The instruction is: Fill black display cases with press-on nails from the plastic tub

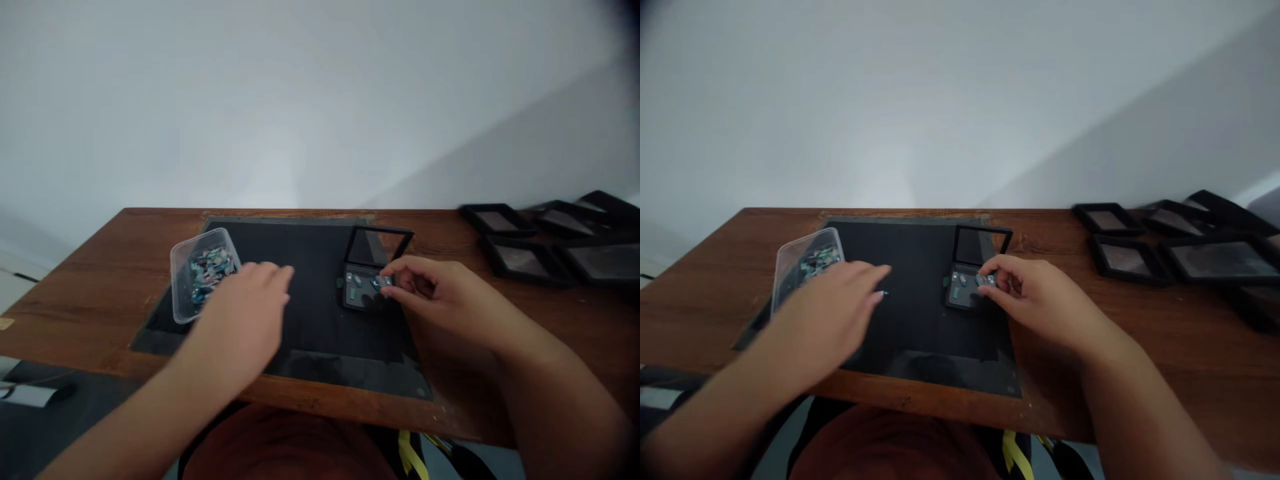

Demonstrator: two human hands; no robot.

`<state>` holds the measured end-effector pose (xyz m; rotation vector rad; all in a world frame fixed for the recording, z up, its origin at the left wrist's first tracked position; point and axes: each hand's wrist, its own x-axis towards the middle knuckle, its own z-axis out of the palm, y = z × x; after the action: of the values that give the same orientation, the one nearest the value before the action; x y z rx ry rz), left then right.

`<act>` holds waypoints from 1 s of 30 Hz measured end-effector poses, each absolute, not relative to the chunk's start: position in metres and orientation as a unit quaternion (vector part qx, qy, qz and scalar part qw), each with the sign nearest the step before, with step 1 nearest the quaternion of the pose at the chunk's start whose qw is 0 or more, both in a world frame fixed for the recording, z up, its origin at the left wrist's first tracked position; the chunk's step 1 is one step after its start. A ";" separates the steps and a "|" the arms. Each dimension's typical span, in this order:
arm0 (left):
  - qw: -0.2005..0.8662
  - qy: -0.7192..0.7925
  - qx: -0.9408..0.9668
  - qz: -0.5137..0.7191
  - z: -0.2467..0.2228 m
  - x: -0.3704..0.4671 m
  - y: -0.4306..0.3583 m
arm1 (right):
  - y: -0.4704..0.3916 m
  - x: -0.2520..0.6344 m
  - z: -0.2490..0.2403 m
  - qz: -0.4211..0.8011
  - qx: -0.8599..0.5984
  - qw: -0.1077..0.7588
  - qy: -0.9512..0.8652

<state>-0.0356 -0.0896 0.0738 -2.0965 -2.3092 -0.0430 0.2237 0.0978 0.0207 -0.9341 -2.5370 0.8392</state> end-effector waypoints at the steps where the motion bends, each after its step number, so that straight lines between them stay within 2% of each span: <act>1: -0.018 -0.725 -0.688 0.000 0.064 -0.021 -0.076 | 0.099 0.223 0.020 0.292 -0.324 0.154 -0.886; 6: -0.041 -0.731 -0.680 -0.027 0.025 0.008 -0.021 | 0.102 0.222 0.015 0.287 -0.318 0.161 -0.889; 11: -0.040 -0.731 -0.679 -0.059 0.008 0.006 -0.003 | 0.101 0.222 0.012 0.283 -0.350 0.139 -0.882; 30: -0.118 -0.682 -0.698 -0.183 -0.004 -0.008 0.005 | 0.104 0.228 -0.004 0.298 -0.404 0.080 -0.861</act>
<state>-0.0075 0.0053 -0.0038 -2.3742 -2.3222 -0.6211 0.2277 0.1035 -0.0035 -1.2091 -2.5754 0.8908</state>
